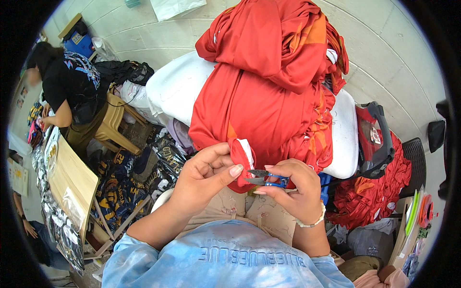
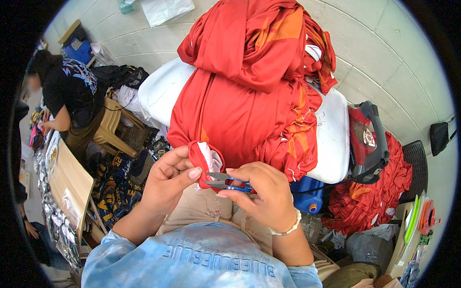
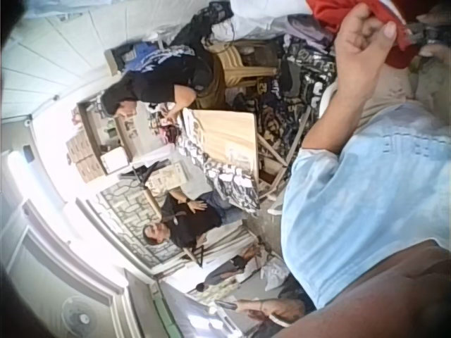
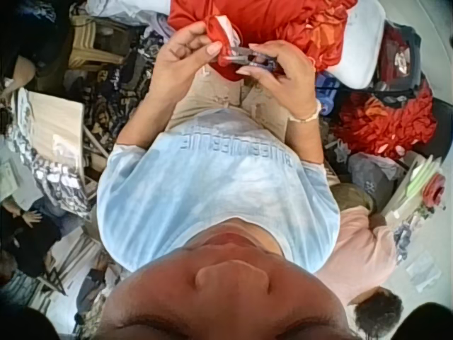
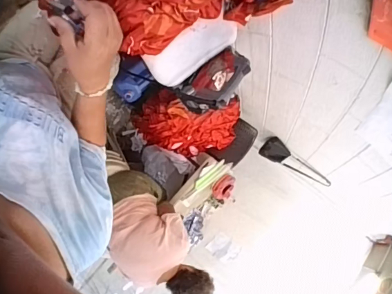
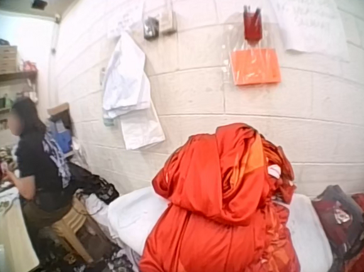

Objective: The person uses scissors to trim the white inner lining along the edge of a red fabric garment. They repeatedly adjust the fabric and make small cuts while seated in a cluttered workspace.

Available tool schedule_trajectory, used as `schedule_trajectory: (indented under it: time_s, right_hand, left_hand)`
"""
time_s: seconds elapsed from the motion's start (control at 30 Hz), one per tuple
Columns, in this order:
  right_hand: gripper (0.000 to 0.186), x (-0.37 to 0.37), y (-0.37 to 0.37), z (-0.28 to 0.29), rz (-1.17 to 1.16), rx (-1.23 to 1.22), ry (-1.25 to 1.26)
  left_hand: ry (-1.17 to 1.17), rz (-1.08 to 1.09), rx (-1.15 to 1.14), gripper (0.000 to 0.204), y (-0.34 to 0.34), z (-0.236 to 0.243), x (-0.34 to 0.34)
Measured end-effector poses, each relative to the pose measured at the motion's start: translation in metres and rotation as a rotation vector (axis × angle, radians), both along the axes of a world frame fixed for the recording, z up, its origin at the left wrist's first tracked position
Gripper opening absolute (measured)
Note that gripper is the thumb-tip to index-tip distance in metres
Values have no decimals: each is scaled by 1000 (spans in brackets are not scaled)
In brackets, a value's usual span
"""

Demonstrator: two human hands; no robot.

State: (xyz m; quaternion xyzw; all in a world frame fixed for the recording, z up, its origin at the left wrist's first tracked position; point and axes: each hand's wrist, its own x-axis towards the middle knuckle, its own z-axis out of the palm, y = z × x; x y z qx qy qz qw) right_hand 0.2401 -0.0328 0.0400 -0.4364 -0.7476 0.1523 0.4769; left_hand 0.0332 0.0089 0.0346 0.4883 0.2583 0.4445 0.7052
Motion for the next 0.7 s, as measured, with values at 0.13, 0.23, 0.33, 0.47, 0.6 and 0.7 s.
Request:
schedule_trajectory:
  time_s: [0.13, 0.23, 0.33, 0.47, 0.6, 0.7]
  right_hand:
    - [37, 3, 1, 3, 31, -9, -18]
    - [36, 3, 1, 4, 38, -15, -48]
    - [36, 3, 2, 4, 37, 15, -85]
    - [33, 2, 3, 3, 53, 37, -71]
    - [30, 2, 4, 2, 72, 73, -78]
    - [28, 2, 2, 3, 49, 43, -58]
  left_hand:
    - [18, -7, -2, 39, 0, 1, 0]
    - [18, -8, -16, 38, 1, 0, -1]
    - [10, -20, -10, 37, 2, -1, -1]
    - [0, -62, -1, 36, 5, -3, -3]
    - [18, -74, 12, 36, 5, -4, -4]
    - [1, -80, 5, 36, 5, -4, -3]
